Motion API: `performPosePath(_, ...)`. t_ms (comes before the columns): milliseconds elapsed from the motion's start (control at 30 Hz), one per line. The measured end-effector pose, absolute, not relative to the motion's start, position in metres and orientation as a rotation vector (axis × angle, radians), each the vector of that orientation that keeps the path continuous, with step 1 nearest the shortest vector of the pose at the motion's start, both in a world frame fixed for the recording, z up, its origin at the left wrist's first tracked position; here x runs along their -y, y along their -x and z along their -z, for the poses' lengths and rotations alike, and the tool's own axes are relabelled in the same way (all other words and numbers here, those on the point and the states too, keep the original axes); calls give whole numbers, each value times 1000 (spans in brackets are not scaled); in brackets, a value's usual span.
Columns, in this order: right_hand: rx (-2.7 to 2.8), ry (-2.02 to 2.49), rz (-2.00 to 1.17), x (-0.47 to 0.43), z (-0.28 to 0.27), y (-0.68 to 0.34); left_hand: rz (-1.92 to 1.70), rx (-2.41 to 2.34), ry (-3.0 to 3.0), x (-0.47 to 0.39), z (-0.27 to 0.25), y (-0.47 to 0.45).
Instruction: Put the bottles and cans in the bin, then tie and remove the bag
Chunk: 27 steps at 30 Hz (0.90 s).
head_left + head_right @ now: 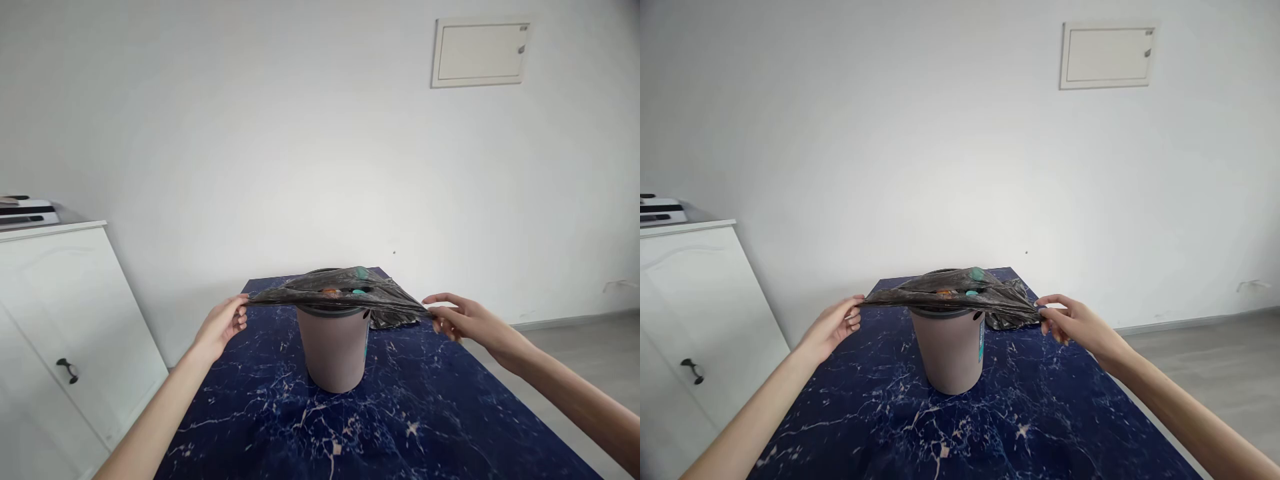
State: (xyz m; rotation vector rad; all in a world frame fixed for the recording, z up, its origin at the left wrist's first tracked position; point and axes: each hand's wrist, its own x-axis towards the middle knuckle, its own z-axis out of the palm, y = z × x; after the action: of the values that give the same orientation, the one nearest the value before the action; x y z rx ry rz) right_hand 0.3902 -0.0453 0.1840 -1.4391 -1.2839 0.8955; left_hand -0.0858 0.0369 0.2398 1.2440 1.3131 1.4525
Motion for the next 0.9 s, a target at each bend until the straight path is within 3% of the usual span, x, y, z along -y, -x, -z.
performPosePath(300,1342,1482,-588,28,-217,-373,-1864,-1518,-1780,-44,-257,53)
performPosePath(600,1514,1363,-945,-25,-239,-364,-1165,-1355,-2506,-71,-308,-11)
performPosePath(733,1599,1392,-784,-32,-243,-361,-873,-1241,-2616,-78,-311,-25)
performPosePath(900,1594,1422,-330,-11,-253,-365,-796,-1207,-2643,-69,-302,-34)
